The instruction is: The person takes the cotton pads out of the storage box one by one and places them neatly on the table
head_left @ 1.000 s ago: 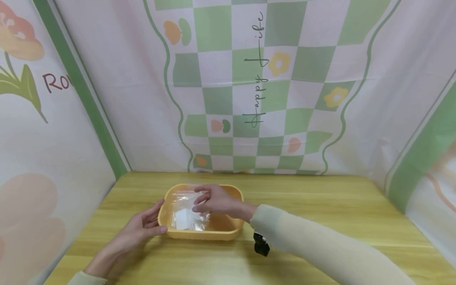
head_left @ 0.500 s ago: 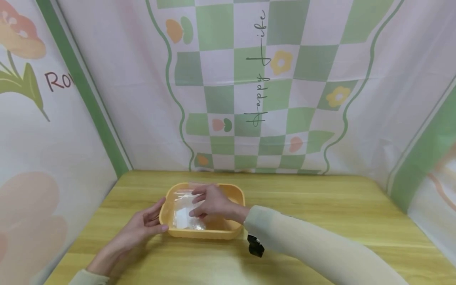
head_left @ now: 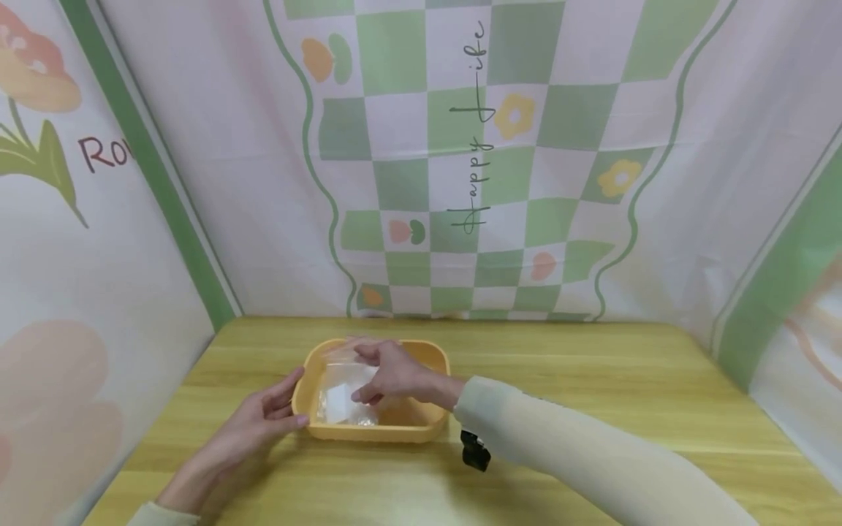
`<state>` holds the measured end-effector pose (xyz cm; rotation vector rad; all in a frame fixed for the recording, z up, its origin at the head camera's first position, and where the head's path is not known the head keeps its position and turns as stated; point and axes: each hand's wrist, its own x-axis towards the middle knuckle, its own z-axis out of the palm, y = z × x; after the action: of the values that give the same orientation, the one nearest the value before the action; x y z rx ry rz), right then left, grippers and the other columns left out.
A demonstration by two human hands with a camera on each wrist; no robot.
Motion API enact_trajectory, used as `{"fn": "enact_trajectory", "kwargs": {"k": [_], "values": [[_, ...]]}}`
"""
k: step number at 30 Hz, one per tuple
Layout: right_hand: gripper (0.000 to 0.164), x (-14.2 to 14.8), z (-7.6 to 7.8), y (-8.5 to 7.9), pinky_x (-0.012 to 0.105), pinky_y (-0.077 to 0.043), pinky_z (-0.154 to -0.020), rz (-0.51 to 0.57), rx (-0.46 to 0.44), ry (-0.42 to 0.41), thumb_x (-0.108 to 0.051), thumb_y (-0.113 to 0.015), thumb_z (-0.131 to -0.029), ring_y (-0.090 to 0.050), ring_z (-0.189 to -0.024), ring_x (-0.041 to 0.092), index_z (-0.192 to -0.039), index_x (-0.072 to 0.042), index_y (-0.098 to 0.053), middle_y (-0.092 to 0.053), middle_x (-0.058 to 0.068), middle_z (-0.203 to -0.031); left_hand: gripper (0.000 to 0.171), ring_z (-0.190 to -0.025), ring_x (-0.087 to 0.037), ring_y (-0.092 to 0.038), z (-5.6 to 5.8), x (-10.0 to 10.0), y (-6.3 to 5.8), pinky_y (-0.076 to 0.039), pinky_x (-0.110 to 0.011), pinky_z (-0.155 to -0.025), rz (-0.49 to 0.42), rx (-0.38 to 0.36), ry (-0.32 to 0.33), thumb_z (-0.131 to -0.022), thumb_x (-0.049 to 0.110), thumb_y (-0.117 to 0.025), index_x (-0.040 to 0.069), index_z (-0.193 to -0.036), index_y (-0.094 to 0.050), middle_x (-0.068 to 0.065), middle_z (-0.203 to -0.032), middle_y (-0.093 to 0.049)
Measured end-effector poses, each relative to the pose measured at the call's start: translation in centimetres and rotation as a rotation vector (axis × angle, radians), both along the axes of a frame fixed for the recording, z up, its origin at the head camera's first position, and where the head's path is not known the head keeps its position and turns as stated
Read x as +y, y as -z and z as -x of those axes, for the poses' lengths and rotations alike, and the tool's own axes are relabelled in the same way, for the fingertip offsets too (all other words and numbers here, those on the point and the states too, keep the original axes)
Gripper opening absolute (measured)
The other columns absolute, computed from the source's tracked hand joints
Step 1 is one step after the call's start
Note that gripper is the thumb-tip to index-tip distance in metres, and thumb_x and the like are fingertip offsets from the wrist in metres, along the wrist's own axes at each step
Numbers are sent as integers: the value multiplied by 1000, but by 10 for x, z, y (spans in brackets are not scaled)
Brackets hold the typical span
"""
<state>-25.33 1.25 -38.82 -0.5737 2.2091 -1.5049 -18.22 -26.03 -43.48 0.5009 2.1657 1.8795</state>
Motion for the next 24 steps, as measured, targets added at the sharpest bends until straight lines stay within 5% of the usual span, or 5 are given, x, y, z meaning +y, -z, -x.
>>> {"fn": "enact_trajectory", "kwargs": {"k": [12, 24], "values": [[90, 7, 0, -5, 36, -67, -63, -25, 18, -24, 11, -87, -79, -72, -63, 23, -156, 8, -40, -41, 26, -160, 94, -146, -54, -31, 0, 1, 1, -47, -29, -109, -16, -16, -13, -95, 3, -75, -10, -162, -11, -33, -166, -14], [96, 23, -1, -25, 38, -67, -68, -124, 50, -65, 4, -89, -80, -75, -71, 29, -161, -1, -38, -39, 16, -165, 93, -146, -54, -30, -1, 1, 0, -47, -30, -109, -14, -16, -20, -95, 3, -76, -10, -162, -12, -32, -166, -14]]}}
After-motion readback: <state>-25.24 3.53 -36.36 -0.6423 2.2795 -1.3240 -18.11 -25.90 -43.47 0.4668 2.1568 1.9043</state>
